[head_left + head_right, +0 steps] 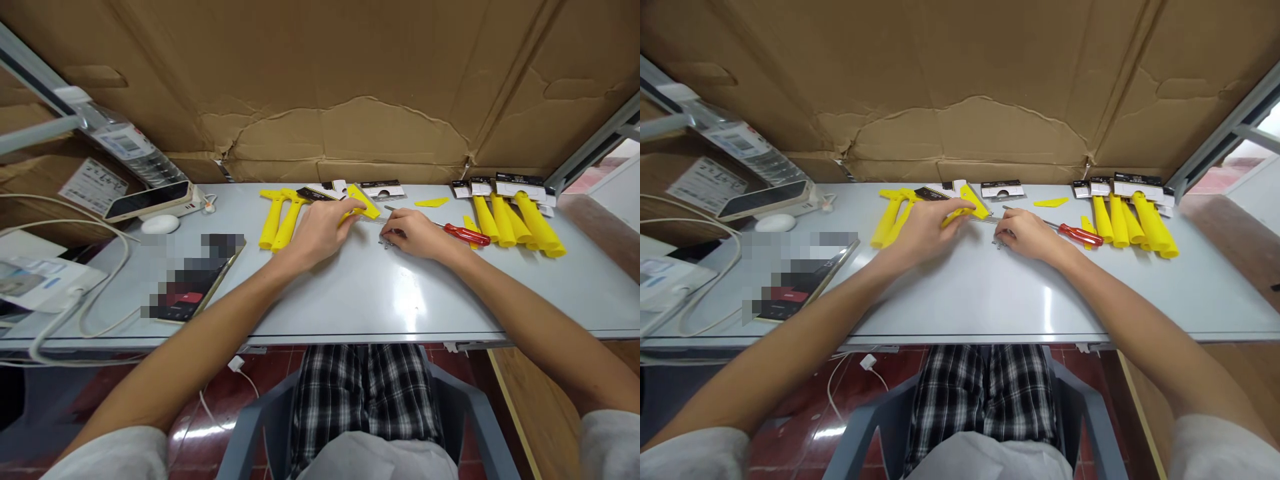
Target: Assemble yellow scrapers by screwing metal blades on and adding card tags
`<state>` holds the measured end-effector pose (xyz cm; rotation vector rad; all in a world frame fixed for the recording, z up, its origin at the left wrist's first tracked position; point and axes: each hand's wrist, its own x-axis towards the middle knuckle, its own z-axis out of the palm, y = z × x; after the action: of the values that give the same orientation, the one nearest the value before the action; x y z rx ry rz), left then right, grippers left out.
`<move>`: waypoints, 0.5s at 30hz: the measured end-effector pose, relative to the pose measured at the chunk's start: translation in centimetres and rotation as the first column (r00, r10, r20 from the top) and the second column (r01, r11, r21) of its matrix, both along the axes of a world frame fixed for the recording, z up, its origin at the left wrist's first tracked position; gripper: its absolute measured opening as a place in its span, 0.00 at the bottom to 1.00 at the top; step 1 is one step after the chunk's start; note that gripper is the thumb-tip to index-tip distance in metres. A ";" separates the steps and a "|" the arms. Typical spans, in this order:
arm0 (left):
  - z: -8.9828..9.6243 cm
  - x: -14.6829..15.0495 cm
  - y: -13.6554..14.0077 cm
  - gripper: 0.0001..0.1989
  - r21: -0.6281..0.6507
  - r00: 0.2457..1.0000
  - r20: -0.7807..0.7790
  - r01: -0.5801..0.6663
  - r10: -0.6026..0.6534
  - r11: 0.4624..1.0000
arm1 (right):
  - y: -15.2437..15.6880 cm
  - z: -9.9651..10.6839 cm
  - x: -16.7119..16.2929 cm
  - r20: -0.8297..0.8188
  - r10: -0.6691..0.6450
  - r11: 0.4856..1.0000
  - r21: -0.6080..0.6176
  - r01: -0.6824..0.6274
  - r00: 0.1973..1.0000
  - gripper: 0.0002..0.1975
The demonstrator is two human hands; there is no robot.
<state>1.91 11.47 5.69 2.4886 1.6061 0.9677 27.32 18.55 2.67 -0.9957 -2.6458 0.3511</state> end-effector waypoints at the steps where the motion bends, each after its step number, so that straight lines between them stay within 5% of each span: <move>1: 0.0 0.2 -0.1 0.13 -0.009 0.998 0.043 0.056 -0.056 0.998 | 0.1 0.0 0.1 0.003 -0.006 1.000 0.009 0.006 1.000 0.15; 5: 0.5 0.9 -0.8 0.14 -0.261 0.887 0.432 0.294 -0.161 0.919 | 0.4 0.2 0.5 0.018 -0.039 0.999 0.029 0.038 0.999 0.16; 9: 1.3 0.8 -0.8 0.21 -0.399 0.667 0.744 0.500 -0.047 0.769 | 0.6 0.7 0.7 0.034 -0.046 0.999 -0.004 0.047 0.998 0.17; 15: 1.9 0.3 0.2 0.21 -0.403 0.485 0.861 0.465 0.154 0.788 | 0.8 0.9 0.9 0.044 -0.040 0.999 -0.014 0.040 0.998 0.17</move>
<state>2.18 11.62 7.59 1.2643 1.0128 1.1525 28.17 19.40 3.59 -1.0712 -2.6617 0.3447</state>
